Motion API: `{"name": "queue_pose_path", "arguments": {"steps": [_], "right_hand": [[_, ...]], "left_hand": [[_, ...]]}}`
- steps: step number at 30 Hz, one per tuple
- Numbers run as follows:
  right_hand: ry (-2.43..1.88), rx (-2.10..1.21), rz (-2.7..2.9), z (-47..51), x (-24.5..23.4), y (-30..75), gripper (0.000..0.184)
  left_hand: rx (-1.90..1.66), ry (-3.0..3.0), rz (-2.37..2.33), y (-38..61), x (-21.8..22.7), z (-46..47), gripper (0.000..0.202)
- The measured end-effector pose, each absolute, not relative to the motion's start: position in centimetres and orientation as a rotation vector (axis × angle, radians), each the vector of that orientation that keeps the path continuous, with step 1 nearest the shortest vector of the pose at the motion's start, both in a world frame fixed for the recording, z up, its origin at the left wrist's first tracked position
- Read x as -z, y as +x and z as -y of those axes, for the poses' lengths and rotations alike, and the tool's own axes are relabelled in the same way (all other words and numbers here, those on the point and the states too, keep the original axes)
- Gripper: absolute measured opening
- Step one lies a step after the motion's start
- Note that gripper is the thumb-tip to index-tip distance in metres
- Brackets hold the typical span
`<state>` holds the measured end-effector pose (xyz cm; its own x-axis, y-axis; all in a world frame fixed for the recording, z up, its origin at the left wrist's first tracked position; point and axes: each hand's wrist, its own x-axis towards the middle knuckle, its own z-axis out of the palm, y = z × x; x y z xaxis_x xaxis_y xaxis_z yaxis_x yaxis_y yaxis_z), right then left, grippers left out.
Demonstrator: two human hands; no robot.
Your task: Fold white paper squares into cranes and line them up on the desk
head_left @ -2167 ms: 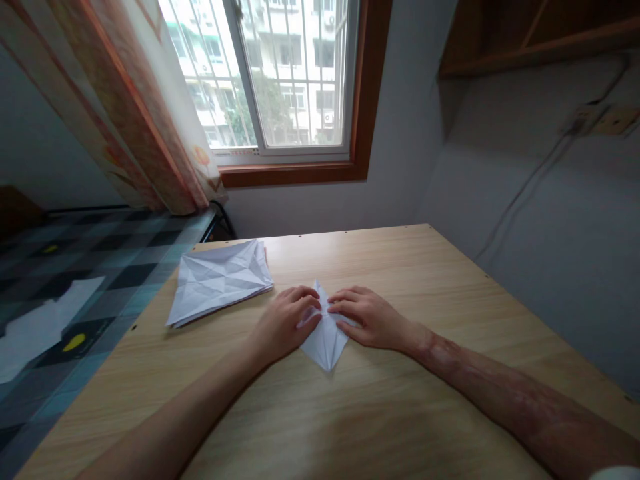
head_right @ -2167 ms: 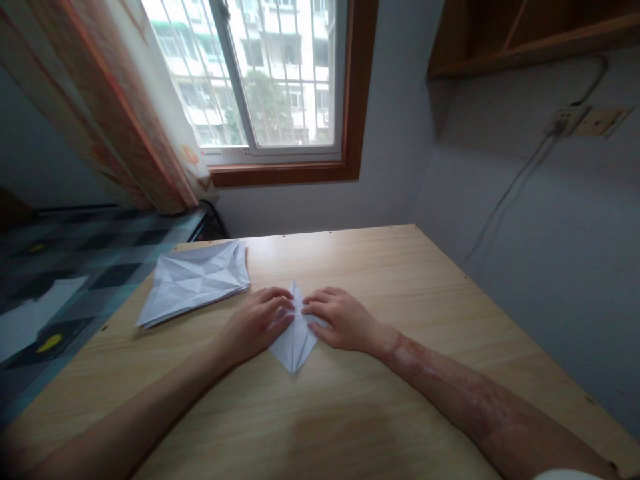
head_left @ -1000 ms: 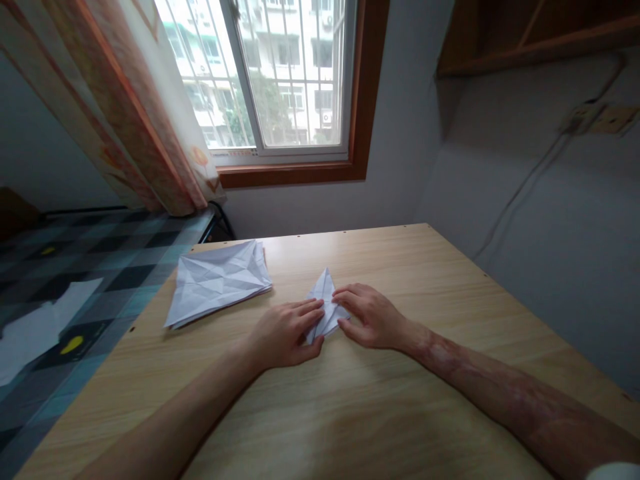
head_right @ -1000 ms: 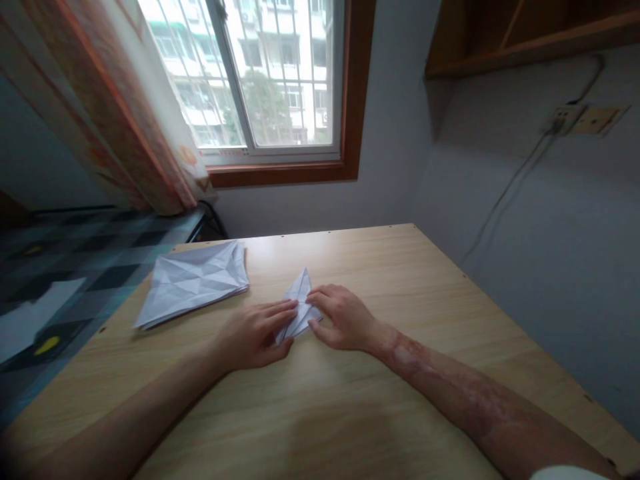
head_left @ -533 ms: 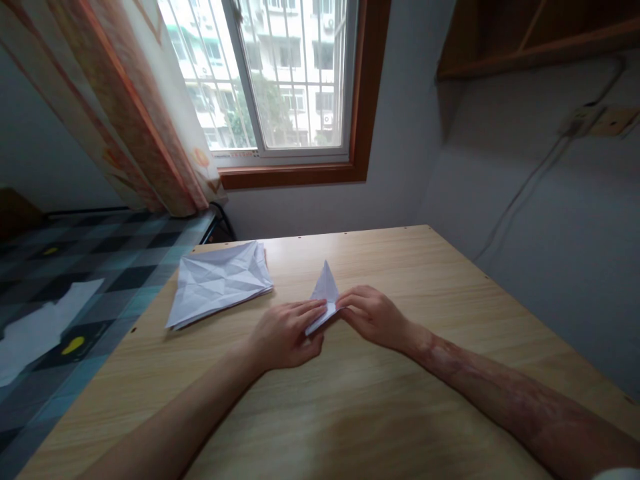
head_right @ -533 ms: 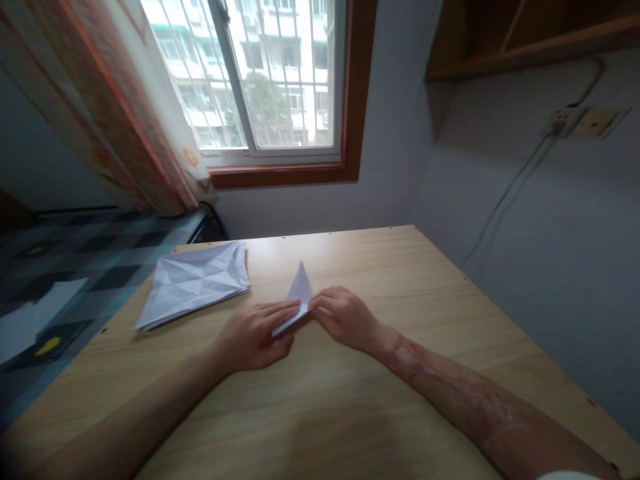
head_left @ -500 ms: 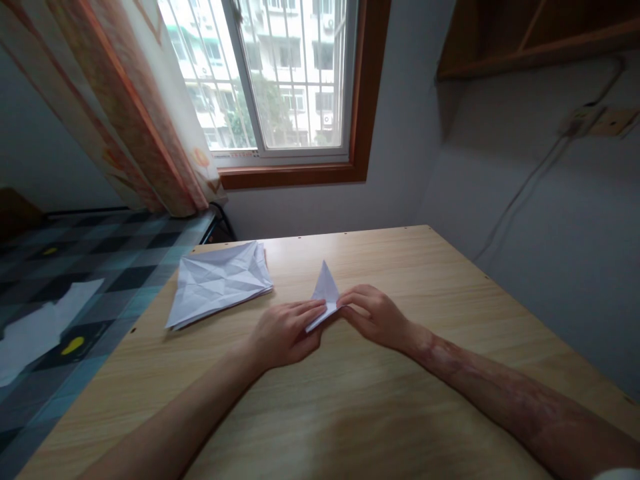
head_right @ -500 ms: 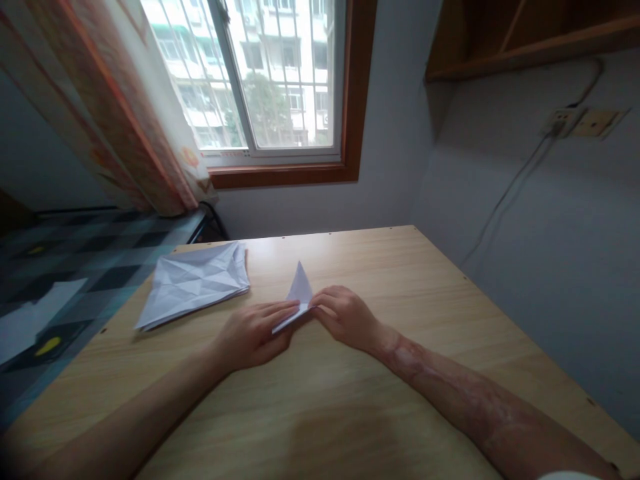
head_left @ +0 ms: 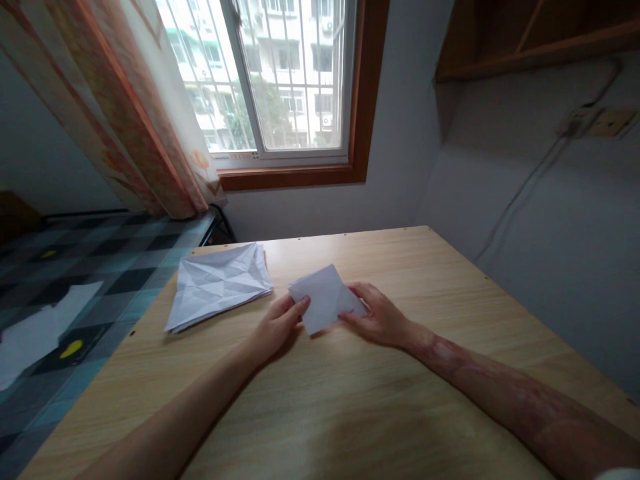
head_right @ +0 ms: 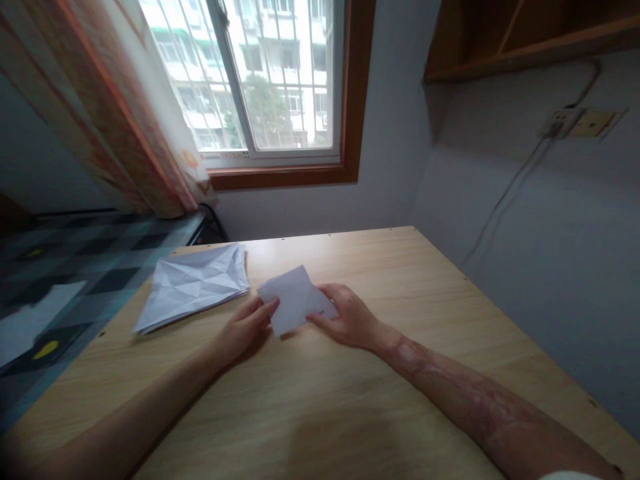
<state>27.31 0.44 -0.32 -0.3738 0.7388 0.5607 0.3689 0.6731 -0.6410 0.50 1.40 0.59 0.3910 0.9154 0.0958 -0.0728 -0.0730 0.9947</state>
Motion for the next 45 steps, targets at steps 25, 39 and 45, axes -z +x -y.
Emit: {"name": "queue_pose_path", "arguments": {"steps": [25, 39, 45], "right_hand": [[-1.165, -0.329, 1.951, -2.1, 1.2, 27.9, 0.019], [-1.027, -0.139, 2.270, 0.1, -0.9, 27.1, 0.031], [-1.049, -0.102, 2.267, 0.4, -1.1, 26.9, 0.050]], "left_hand": [[-1.076, 1.993, -1.359, 0.2, -1.4, -1.3, 0.024], [-1.048, 1.604, -1.030, 0.5, -1.6, -1.2, 0.037], [-1.024, 1.743, -0.902, 0.6, -2.3, -0.4, 0.027]]}}
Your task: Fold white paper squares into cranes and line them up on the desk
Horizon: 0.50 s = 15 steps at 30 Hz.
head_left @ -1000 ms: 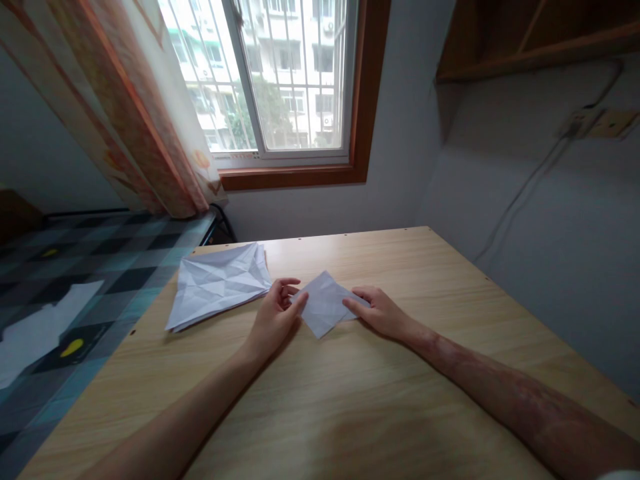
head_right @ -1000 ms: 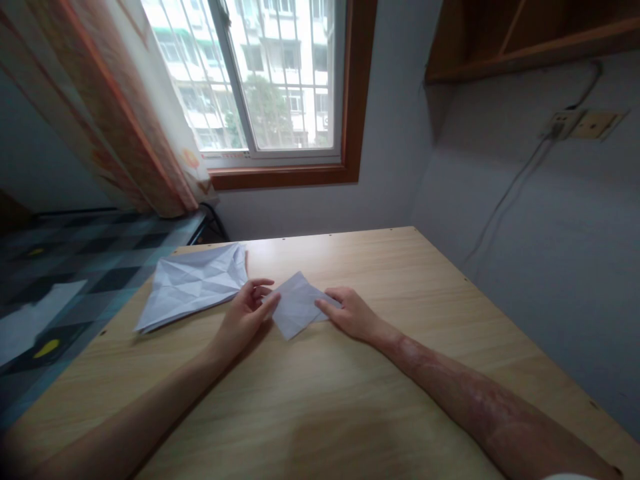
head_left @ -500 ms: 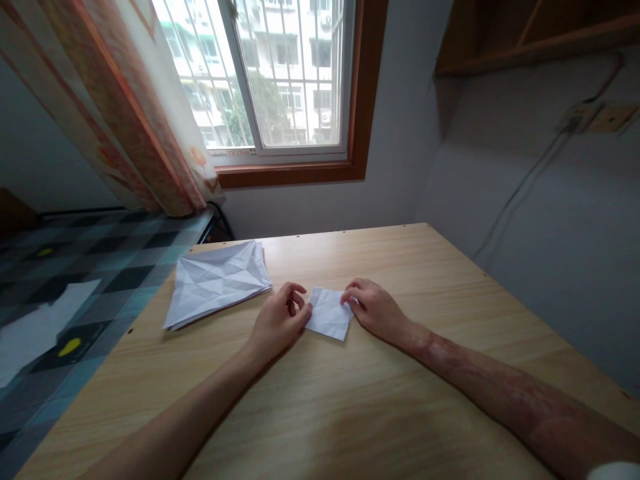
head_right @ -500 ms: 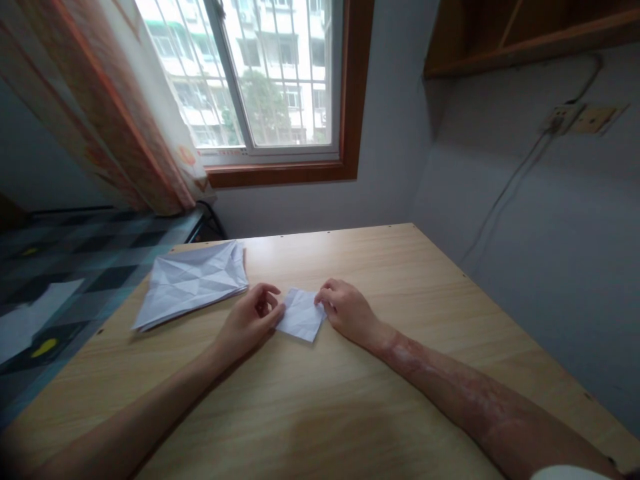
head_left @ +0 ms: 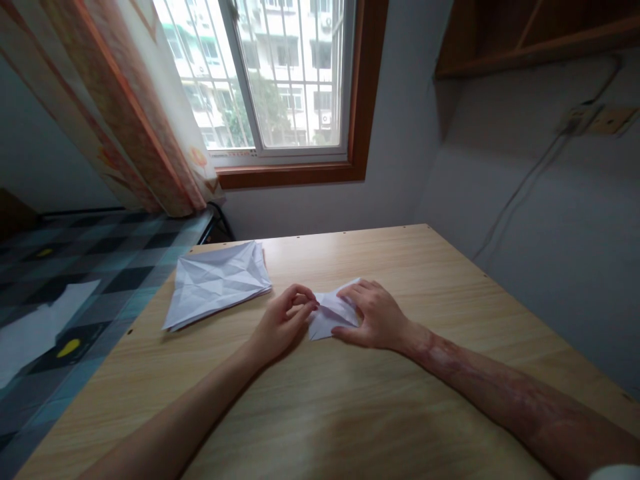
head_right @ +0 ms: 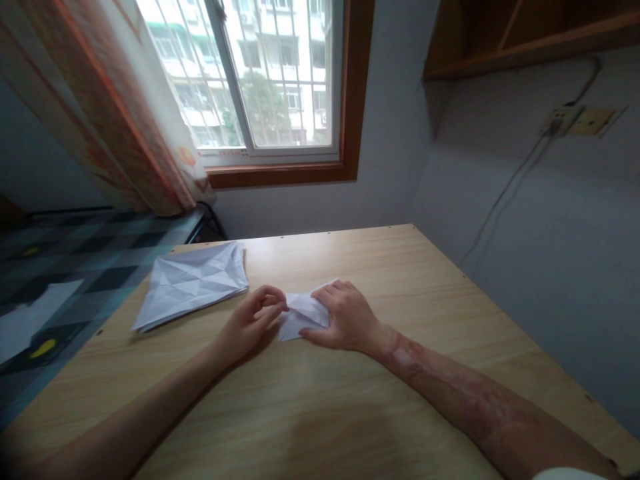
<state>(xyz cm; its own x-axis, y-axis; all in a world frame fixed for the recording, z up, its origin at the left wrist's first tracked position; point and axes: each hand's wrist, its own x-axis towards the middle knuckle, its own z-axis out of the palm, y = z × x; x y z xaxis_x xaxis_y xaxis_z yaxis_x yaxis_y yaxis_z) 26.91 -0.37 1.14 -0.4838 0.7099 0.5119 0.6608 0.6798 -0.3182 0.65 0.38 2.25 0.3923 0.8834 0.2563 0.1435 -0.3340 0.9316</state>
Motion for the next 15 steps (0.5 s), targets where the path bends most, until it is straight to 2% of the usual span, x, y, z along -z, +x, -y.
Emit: {"name": "queue_pose_path", "arguments": {"steps": [4, 10, 15], "right_hand": [[-1.073, -0.026, 2.255, -0.1, -0.3, 27.0, 0.015], [-1.076, -0.116, 2.121, -0.5, 0.4, 27.2, 0.007], [-1.082, -0.127, 2.121, -0.4, 0.4, 27.1, 0.010]], "left_hand": [[-0.969, 1.909, -0.811, 0.5, -2.5, 0.0, 0.019], [-0.744, 2.533, -0.865, 0.7, -2.7, 0.1, 0.018], [-0.457, 2.850, -0.896, 1.2, -3.0, 0.9, 0.047]]}}
